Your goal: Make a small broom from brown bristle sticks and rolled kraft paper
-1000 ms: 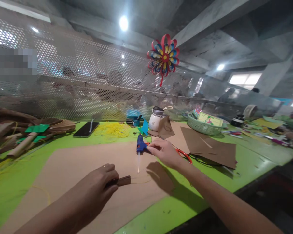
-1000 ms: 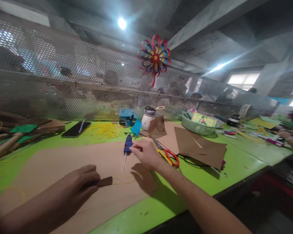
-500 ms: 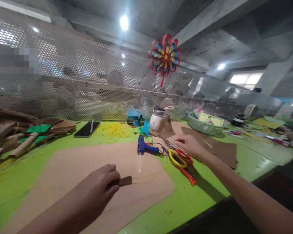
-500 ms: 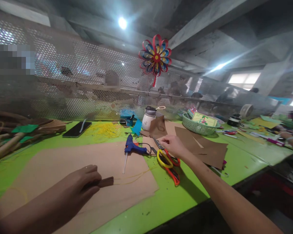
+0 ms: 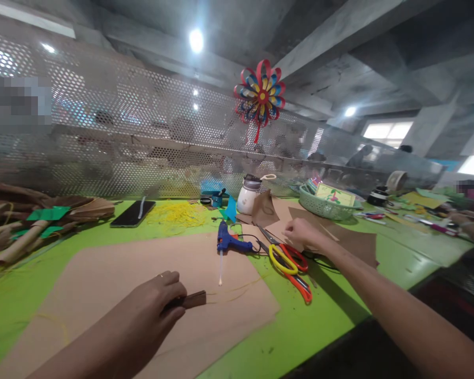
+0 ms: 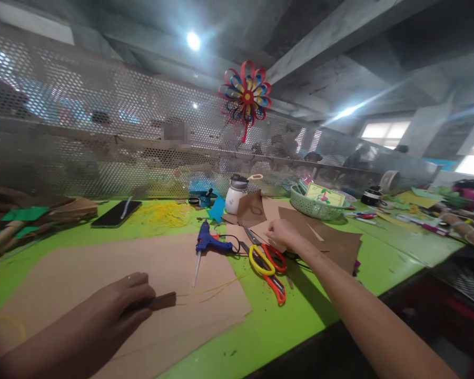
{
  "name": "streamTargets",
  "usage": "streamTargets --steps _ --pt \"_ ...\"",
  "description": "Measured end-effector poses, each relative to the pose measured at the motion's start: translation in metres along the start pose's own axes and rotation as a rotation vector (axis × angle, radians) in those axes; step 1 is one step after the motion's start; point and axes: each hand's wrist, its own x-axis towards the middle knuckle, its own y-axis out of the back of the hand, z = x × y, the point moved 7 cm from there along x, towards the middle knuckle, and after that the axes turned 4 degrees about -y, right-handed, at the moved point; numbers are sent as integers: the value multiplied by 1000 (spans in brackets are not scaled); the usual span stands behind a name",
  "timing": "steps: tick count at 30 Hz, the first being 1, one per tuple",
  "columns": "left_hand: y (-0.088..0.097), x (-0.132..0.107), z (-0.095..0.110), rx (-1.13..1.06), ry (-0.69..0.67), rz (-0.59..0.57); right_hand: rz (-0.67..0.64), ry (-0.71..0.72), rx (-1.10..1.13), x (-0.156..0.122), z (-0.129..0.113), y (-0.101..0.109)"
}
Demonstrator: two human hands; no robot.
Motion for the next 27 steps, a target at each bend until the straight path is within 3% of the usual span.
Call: streamTargets --steps 4,8,19,27 --pt "2 1 -1 -25 1 14 -76 -51 -75 22 -15 -26" --pt "-2 2 -4 -13 31 7 -106 -66 -132 33 -24 -36" --pt "-8 0 -9 -14 40 -20 -159 -20 -142 36 -28 -26" --pt "-7 1 -8 -10 41 -14 2 -19 -55 32 -25 -15"
